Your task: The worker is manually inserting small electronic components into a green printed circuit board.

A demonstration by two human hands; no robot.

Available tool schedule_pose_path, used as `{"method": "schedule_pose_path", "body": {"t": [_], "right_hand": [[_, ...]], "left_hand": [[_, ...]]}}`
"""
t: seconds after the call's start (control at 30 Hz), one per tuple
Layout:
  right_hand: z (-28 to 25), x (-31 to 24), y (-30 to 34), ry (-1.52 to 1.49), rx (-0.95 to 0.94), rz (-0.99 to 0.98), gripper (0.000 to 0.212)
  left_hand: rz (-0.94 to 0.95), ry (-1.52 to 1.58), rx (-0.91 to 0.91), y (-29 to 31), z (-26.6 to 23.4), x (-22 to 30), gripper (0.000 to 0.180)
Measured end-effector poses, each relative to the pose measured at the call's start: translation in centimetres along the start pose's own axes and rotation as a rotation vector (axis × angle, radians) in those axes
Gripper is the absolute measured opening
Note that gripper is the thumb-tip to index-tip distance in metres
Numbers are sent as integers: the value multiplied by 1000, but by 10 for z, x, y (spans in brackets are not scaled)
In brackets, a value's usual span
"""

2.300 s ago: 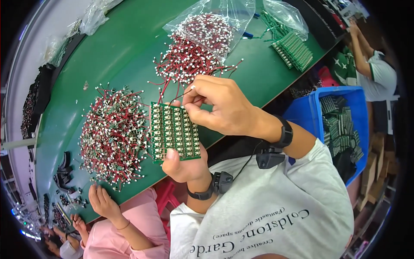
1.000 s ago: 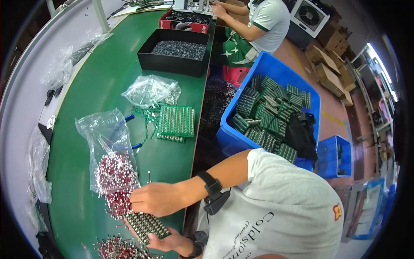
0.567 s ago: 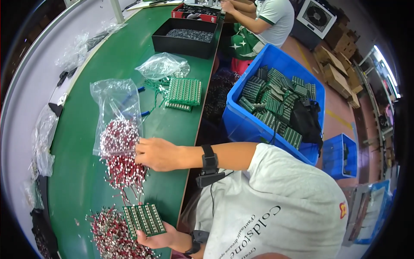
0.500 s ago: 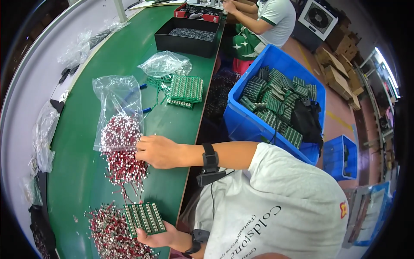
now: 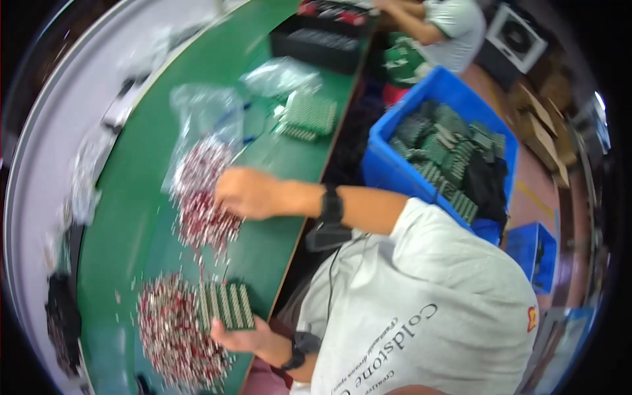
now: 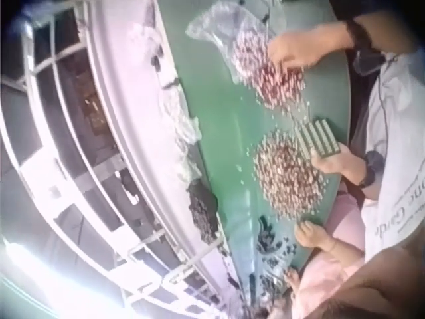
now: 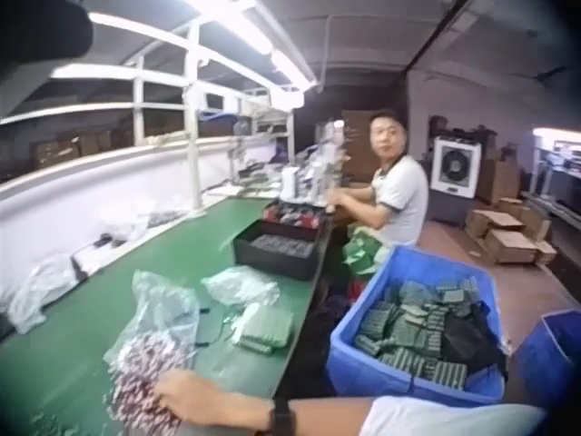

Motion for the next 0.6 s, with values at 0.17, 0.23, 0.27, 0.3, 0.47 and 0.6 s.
{"method": "schedule_pose_path", "body": {"t": [0.17,0.23,0.27,0.3,0.47,0.6], "right_hand": [[-25,12,-3,-222,55,236,14],[-25,17,-4,-290,44,289,13],[-22,22,-3,-321,28,344,12],[-20,24,-3,-331,28,344,12],[-20,35,7,-335,-98,519,15],[-22,37,10,-420,-80,554,19]], "left_hand": [[-17,93,-27,0,18,-6,57],[-12,104,-78,4,45,6,47],[-35,108,-140,1,48,-1,54],[-31,106,-141,-1,47,-4,57],[-36,74,-136,7,57,-17,59],[-20,23,-76,4,55,-23,61]]}}
Point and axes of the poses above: each hand's wrist, its own y-axis away from the middle knuckle, its own z-axis out of the palm, x = y × z, the point moved 8 cm from there along -y, towards the middle knuckle, and after that the axes turned 7 degrees about x, right-handed, at the moved point
